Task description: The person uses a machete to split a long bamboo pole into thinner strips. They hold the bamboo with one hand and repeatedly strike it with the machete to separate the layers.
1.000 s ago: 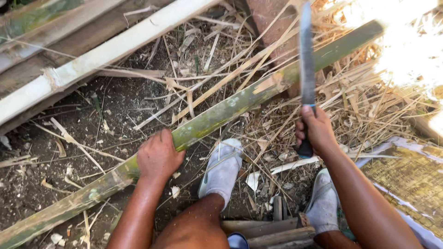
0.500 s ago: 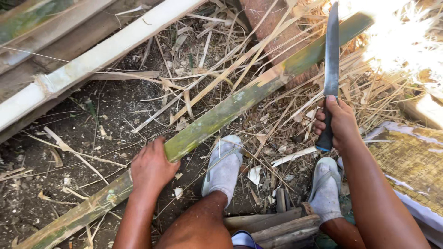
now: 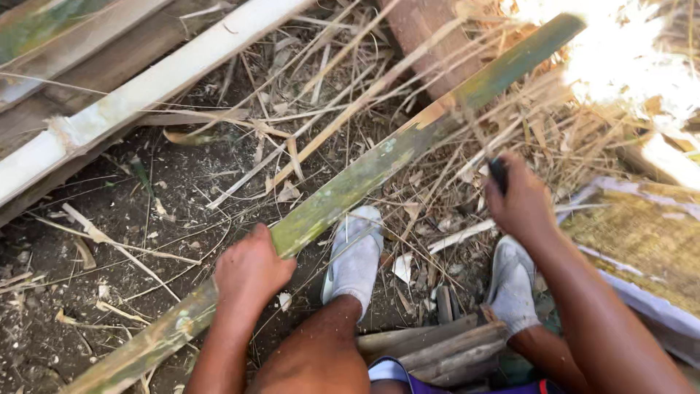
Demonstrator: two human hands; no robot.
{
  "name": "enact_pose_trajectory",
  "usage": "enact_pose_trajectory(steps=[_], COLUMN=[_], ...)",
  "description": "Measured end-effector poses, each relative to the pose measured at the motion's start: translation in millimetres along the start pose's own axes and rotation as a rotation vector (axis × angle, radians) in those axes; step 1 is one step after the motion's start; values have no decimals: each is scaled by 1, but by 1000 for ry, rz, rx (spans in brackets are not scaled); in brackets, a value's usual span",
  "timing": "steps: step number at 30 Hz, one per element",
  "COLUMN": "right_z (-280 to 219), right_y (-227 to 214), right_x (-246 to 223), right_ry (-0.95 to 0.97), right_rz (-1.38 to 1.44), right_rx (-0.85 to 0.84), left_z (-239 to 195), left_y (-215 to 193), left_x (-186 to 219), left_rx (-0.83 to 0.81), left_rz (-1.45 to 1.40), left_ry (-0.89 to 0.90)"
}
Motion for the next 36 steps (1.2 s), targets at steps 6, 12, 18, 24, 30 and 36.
enact_pose_trajectory(steps=[6, 12, 18, 24, 30, 36], right_z=[-2, 21, -1, 35, 31, 35], right_y=[63, 65, 75, 50, 99, 62], right_x=[-4, 21, -27, 50, 58, 30], right_ry=[79, 320, -36, 366, 105, 37], right_rz=[-23, -189, -291, -188, -386, -297], right_rx=[-284, -608, -599, -452, -674, -506], left_z=[4, -1, 1, -5, -5, -6], left_y=[-1, -9, -9, -19, -21, -19], left_x=[21, 23, 35, 43, 40, 48], left_rx=[-69, -141, -161, -64, -138, -156], left_rz=[-2, -12, -28, -37, -96, -48], left_ry=[4, 14, 23, 65, 20, 14])
Point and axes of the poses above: each hand's wrist, its own z-axis towards the middle knuckle, its own y-axis out of the palm, x = y × z, the point moved 10 cm from there along z, towards the middle knuckle, and after that the axes turned 6 degrees about -x, right-handed, at the moved point
